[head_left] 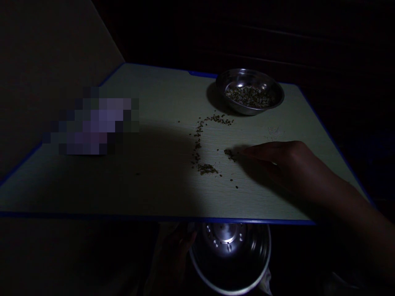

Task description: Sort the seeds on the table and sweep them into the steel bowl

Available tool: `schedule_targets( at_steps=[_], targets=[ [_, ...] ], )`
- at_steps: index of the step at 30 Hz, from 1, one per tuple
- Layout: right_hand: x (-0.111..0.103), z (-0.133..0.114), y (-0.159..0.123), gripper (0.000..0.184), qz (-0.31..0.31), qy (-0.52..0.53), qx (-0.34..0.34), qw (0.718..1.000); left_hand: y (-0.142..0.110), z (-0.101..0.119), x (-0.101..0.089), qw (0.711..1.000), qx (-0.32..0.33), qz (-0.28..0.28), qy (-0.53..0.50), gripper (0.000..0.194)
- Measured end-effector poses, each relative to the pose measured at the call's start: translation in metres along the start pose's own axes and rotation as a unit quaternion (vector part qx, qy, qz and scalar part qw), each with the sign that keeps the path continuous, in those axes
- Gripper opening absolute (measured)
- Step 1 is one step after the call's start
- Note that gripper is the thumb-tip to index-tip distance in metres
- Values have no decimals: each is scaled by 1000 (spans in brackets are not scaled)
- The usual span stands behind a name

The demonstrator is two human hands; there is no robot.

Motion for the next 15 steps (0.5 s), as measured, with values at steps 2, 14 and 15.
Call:
schedule_targets(
  at_steps=[2,14,15],
  targets=[
    [1,0,0,37,-8,1,3,1000,0,-2,0,1000,-5,1,4,22],
    [-4,-3,-9,44,-68,58,-9,996,-2,6,1,1000,-7,10,-6,21],
    [-7,-6,-9,43,-72,66,-6,995,-3,6,0,1000,-7,13,-4,21]
  ],
)
Point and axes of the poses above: each hand's wrist, its own y-axis towards the middle knuckle, its own x-axis out of the palm, z = x × y, the point moved 6 cm from there along y, towards the middle knuckle, and after that the axes turned 7 degrees about -z, right-handed, at the moved point
